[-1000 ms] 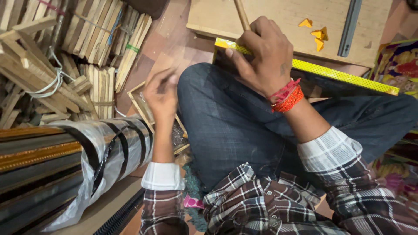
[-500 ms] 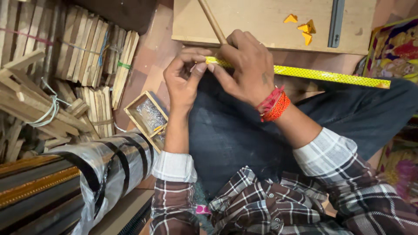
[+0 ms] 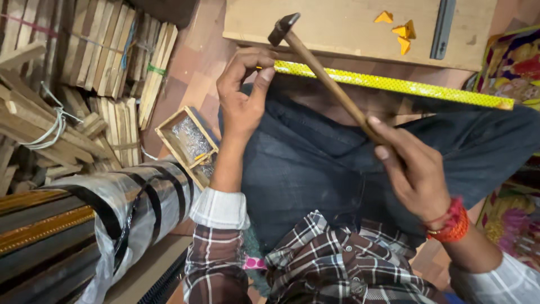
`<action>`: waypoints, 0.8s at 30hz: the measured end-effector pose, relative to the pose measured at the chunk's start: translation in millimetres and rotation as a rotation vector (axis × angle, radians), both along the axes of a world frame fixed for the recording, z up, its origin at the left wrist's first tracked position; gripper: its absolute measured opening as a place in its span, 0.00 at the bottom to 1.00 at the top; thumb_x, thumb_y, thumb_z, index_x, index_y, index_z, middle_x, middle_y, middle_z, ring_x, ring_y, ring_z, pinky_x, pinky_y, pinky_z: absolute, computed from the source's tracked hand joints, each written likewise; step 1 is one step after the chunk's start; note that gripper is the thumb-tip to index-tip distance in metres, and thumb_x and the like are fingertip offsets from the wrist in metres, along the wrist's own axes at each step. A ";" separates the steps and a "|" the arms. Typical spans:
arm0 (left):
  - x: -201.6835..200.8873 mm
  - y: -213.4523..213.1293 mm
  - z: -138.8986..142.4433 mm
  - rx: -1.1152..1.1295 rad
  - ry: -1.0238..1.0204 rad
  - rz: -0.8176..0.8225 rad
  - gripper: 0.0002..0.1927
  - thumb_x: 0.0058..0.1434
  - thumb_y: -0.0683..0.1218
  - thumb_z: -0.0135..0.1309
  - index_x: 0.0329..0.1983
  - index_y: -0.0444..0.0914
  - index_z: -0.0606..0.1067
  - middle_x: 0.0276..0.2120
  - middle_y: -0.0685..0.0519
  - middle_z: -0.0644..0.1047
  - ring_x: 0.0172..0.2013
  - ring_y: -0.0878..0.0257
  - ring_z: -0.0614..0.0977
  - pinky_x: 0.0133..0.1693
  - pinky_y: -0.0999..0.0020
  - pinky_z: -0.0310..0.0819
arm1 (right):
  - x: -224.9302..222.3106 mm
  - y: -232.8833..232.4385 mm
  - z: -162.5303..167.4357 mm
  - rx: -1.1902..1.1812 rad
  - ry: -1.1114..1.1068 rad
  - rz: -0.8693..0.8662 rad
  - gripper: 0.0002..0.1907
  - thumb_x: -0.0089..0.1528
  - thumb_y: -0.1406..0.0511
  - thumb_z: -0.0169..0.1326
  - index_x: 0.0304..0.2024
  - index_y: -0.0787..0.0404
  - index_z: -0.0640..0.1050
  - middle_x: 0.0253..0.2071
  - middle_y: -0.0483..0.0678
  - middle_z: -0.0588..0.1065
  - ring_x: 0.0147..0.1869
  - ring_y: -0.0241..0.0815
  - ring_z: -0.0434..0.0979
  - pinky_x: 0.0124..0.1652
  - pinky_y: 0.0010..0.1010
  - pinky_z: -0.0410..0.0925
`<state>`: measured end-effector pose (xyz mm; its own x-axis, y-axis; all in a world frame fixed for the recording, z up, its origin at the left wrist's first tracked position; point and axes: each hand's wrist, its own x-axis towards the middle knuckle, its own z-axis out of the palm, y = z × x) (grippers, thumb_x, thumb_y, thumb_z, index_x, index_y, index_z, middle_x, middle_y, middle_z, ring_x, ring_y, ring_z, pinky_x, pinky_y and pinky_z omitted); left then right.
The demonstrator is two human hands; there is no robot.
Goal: The person sits on the floor and uses a hammer to drive small nails into the edges of a yellow decorative frame. They repeatedly pick up nails from a small wooden box and hammer them along the frame's perimeter.
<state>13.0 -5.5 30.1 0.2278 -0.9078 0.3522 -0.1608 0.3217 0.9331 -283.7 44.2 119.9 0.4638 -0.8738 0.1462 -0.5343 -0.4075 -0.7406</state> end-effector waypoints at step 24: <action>5.9 -2.8 -12.0 0.039 0.410 -0.131 0.31 0.69 0.42 0.60 0.70 0.38 0.58 0.45 0.50 0.81 0.47 0.65 0.82 0.52 0.73 0.76 | -2.4 17.6 13.4 -0.277 0.041 -0.025 0.25 0.64 0.82 0.51 0.62 0.60 0.74 0.36 0.51 0.73 0.36 0.47 0.76 0.35 0.29 0.69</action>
<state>18.9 -8.3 18.2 0.2240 -0.9491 0.2215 0.2656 0.2781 0.9231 -286.1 61.8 133.3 0.4531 -0.8143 0.3628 -0.5738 -0.5778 -0.5805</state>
